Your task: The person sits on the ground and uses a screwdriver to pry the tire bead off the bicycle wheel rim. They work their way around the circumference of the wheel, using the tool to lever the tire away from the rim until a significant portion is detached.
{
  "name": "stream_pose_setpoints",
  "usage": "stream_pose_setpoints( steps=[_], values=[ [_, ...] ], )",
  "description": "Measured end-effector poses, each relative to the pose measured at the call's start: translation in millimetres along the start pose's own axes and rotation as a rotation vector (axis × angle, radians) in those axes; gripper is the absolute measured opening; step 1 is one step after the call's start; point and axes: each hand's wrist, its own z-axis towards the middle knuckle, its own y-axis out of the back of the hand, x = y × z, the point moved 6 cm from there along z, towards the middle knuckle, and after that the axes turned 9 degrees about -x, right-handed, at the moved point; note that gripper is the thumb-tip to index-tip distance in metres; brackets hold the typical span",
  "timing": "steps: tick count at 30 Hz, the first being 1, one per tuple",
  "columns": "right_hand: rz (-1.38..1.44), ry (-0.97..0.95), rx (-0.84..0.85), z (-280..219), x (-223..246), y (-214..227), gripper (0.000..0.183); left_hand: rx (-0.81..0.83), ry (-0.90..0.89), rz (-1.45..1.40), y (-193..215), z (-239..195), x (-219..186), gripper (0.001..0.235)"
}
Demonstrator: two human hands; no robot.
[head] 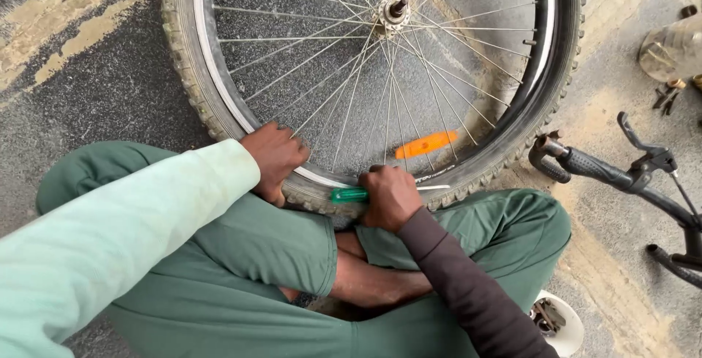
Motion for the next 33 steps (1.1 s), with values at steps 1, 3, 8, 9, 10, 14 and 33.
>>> stream_pose_setpoints(
  steps=[1,3,8,9,10,14,33],
  values=[
    [0.005,-0.005,0.0,-1,1,-7,0.039,0.006,-0.005,0.001,-2,-3,0,0.073],
    [-0.079,-0.034,0.02,-1,-3,-17,0.032,-0.05,-0.026,0.066,3,-2,3,0.072],
    [0.05,-0.02,0.087,13,8,-7,0.051,-0.002,-0.008,0.076,7,-10,12,0.076],
    [0.141,0.0,0.111,16,12,-5,0.067,-0.016,-0.02,0.078,6,-13,14,0.076],
    [0.14,0.002,0.107,16,14,2,0.067,-0.018,-0.018,0.081,7,-13,16,0.076],
    [0.501,-0.113,0.05,-3,1,8,0.041,0.001,-0.012,0.121,3,-10,16,0.076],
    [1.097,-0.359,-0.477,24,-44,31,0.037,-0.132,0.071,0.016,1,-10,20,0.043]
  ],
)
